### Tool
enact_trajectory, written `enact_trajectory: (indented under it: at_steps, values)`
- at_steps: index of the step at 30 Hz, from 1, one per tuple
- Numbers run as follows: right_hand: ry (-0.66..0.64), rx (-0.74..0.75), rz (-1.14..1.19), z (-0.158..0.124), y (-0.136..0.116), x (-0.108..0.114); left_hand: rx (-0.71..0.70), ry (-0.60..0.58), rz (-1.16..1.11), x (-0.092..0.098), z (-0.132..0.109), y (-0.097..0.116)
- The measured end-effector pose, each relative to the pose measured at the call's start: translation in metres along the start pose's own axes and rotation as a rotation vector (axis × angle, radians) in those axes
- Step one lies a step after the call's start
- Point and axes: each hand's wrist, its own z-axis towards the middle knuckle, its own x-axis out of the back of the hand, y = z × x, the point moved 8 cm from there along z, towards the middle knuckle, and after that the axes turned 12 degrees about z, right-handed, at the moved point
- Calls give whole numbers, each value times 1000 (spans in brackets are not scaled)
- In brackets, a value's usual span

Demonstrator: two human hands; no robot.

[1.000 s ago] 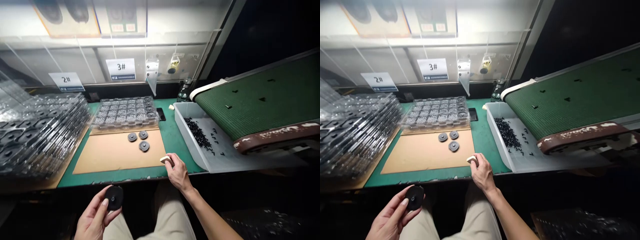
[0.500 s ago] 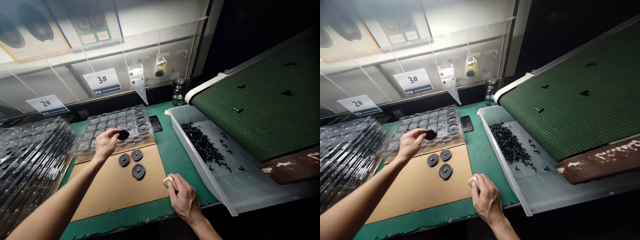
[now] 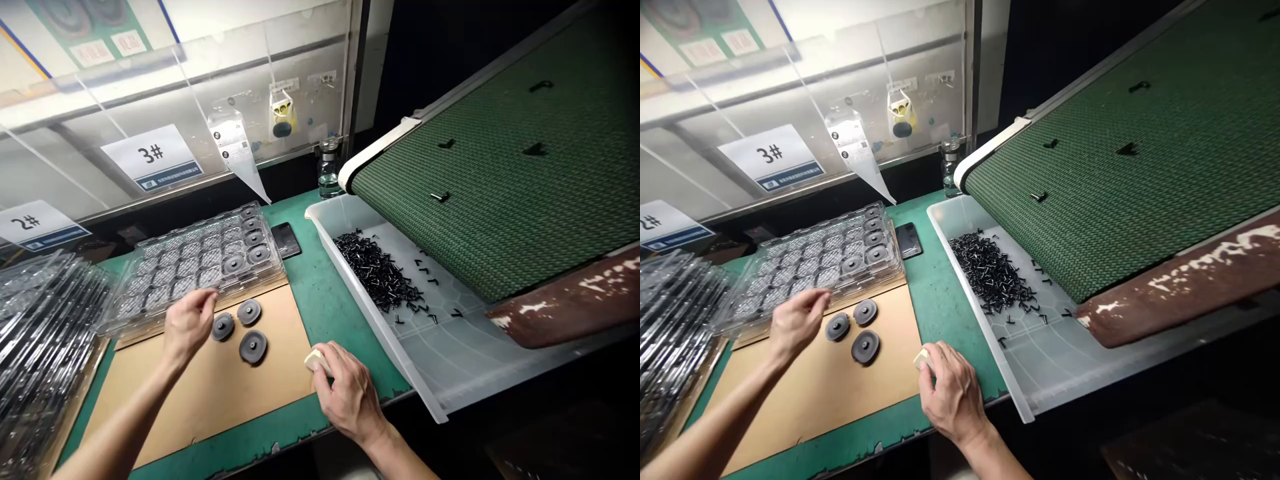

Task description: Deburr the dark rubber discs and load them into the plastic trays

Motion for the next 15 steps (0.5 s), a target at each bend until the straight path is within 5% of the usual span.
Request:
enact_trajectory:
  at_steps: [3, 7, 12, 15]
  values:
    - [2, -4, -11, 0, 3, -1, -3, -125, 18, -23, -36, -13]
    - [16, -5, -26, -1, 3, -1, 14, -249, 9, -45, -50, -18]
    - [63, 10, -41, -6, -1, 0, 137, -247, -143, -27, -62, -12]
    - [115, 39, -33, -5, 0, 3, 243, -270, -354, -12, -101, -6]
